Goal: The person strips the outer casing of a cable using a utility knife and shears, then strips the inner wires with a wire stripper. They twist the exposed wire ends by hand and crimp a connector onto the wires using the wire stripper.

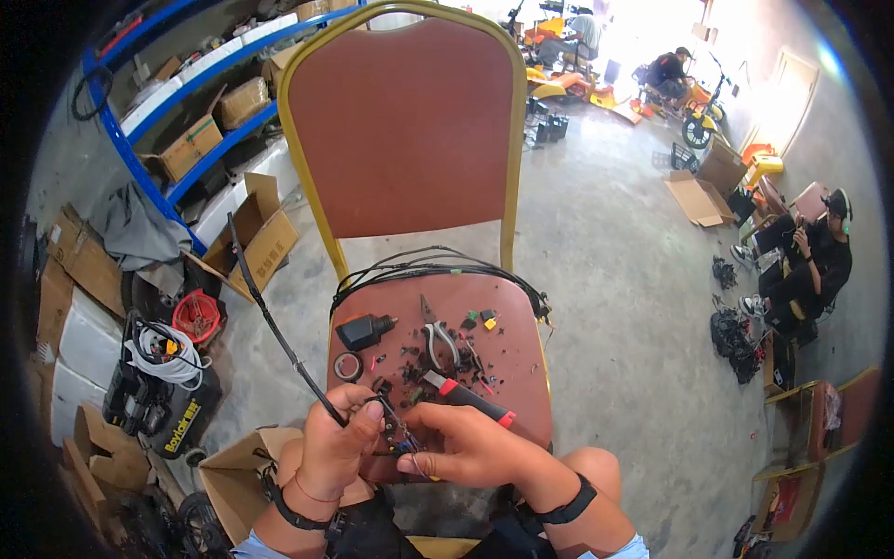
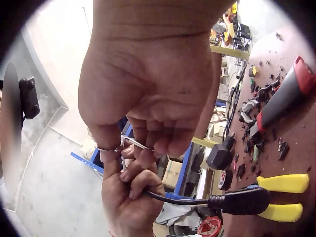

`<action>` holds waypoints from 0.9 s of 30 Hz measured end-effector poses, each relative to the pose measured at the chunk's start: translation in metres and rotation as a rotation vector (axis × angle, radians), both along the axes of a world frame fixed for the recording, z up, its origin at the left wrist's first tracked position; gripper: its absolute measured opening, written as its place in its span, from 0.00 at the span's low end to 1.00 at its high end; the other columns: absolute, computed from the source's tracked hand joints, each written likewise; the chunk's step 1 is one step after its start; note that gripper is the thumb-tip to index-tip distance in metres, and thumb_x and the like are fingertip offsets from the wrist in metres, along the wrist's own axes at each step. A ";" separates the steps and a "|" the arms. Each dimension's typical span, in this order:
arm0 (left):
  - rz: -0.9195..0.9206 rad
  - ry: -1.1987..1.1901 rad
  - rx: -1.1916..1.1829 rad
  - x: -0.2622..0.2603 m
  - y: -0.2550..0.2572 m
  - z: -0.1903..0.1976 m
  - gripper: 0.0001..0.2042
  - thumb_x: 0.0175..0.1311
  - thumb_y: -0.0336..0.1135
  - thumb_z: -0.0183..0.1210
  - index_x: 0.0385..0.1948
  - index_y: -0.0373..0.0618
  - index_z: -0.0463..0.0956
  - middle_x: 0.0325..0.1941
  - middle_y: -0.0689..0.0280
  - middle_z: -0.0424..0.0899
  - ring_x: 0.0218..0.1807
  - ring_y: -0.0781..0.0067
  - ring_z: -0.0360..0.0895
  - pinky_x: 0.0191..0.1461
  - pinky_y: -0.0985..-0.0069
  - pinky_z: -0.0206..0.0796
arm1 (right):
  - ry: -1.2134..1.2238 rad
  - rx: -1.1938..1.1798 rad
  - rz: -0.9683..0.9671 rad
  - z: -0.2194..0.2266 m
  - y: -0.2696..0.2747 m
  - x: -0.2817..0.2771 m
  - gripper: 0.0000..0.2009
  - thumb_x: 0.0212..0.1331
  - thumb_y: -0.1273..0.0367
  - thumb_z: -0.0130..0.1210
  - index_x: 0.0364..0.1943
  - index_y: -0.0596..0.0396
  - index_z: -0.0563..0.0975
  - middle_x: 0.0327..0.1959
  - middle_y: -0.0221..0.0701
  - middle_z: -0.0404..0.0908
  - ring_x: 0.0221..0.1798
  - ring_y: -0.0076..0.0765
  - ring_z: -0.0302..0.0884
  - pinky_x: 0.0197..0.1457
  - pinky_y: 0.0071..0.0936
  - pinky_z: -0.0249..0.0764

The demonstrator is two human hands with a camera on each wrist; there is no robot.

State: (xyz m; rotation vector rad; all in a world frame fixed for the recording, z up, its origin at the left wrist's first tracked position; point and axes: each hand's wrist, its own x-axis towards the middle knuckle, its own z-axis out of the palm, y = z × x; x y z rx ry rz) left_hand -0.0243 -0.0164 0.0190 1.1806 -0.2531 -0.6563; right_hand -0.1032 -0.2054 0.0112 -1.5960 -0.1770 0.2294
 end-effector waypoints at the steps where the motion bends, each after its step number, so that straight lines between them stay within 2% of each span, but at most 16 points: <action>1: 0.001 0.001 0.001 0.000 0.000 0.001 0.05 0.68 0.30 0.58 0.38 0.38 0.75 0.32 0.71 0.80 0.33 0.88 0.74 0.37 0.87 0.66 | 0.003 0.004 -0.002 0.001 0.000 0.000 0.21 0.58 0.60 0.65 0.46 0.60 0.72 0.31 0.32 0.77 0.33 0.23 0.72 0.35 0.25 0.70; 9: 0.015 0.023 -0.011 0.000 0.000 -0.002 0.05 0.68 0.29 0.58 0.38 0.37 0.76 0.32 0.71 0.80 0.33 0.87 0.74 0.37 0.86 0.66 | -0.028 -0.056 -0.026 0.004 0.002 0.000 0.17 0.58 0.61 0.65 0.38 0.60 0.71 0.25 0.30 0.72 0.29 0.25 0.66 0.31 0.27 0.65; 12: 0.001 0.022 -0.013 0.000 0.001 -0.003 0.04 0.68 0.28 0.57 0.38 0.37 0.76 0.32 0.71 0.81 0.33 0.87 0.74 0.37 0.85 0.66 | -0.020 0.049 -0.023 -0.006 0.003 0.000 0.18 0.58 0.59 0.65 0.37 0.60 0.71 0.25 0.30 0.71 0.29 0.26 0.65 0.32 0.27 0.66; 18: -0.015 0.017 -0.007 0.000 -0.001 0.000 0.05 0.68 0.28 0.58 0.39 0.37 0.75 0.32 0.70 0.81 0.33 0.87 0.75 0.38 0.85 0.67 | -0.060 -0.010 -0.006 -0.004 0.002 0.001 0.21 0.58 0.57 0.64 0.40 0.60 0.72 0.27 0.32 0.73 0.31 0.28 0.68 0.35 0.28 0.67; 24: -0.020 0.005 -0.002 0.000 0.000 0.000 0.05 0.68 0.28 0.58 0.39 0.37 0.75 0.32 0.70 0.81 0.33 0.86 0.75 0.38 0.85 0.67 | -0.008 -0.006 0.001 0.007 0.002 0.000 0.20 0.59 0.58 0.64 0.43 0.60 0.73 0.29 0.34 0.76 0.33 0.29 0.72 0.36 0.28 0.68; 27: -0.023 0.017 -0.021 0.000 0.000 0.001 0.05 0.68 0.28 0.58 0.39 0.37 0.75 0.33 0.70 0.81 0.34 0.86 0.75 0.39 0.85 0.68 | 0.001 0.012 0.003 -0.002 0.002 0.000 0.20 0.59 0.58 0.64 0.44 0.60 0.73 0.30 0.35 0.77 0.34 0.29 0.73 0.38 0.28 0.69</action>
